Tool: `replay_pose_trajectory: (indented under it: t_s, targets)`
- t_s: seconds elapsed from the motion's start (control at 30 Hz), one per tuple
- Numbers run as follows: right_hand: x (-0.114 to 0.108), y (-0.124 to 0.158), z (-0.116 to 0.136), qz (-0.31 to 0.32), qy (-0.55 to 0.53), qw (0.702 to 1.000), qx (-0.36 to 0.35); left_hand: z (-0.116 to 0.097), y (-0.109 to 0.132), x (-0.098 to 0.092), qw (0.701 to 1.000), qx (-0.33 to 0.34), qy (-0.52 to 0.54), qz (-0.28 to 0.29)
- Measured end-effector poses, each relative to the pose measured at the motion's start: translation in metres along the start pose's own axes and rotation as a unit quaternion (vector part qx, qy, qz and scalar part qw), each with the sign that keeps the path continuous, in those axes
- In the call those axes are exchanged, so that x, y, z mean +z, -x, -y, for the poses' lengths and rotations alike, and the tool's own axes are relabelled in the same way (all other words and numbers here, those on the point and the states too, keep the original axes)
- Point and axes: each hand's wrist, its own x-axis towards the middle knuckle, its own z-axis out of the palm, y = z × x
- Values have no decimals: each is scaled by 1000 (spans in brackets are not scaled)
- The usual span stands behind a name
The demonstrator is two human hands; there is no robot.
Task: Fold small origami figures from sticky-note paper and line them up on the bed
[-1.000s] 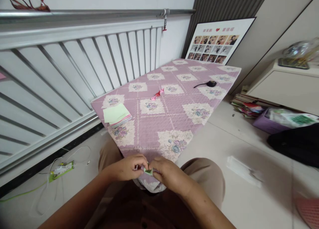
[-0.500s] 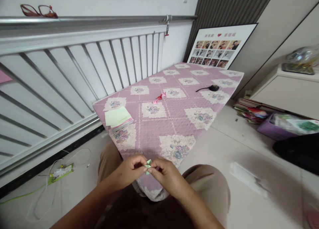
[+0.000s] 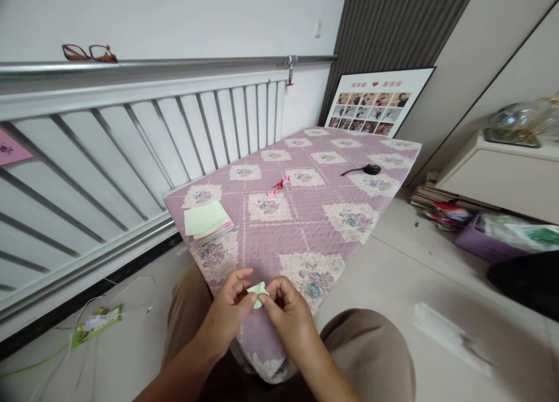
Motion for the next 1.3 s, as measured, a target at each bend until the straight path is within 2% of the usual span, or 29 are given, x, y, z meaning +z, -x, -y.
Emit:
replay_pose_trajectory:
  t_s: [0.13, 0.23, 0.37, 0.53, 0.77, 0.87, 0.97, 1.3]
  targets:
    - [3, 0, -10, -7, -39, 999, 0, 3, 3, -1, 999, -33, -12, 32]
    - [4, -1, -14, -5, -33, 999, -2, 8, 2, -4, 998, -18, -59, 18]
    - [3, -2, -6, -30, 14, 999, -27, 9, 1, -5, 995, -2, -98, 11]
    - [-3, -1, 6, 17, 97, 994, -51, 2, 3, -6, 990, 21, -141, 3]
    - [-4, -3, 7, 17, 35, 999, -13, 1, 6, -7, 989, 33, -142, 14]
    - [-4, -4, 7, 26, 21, 999, -10, 5, 6, -8, 992, 7, -117, 46]
    - [-4, -5, 8, 34, 2, 999, 6, 8, 5, -8, 992, -17, -113, 50]
    - [3, -8, 5, -22, -52, 996, 71, 11, 4, -7, 992, -17, -119, 40]
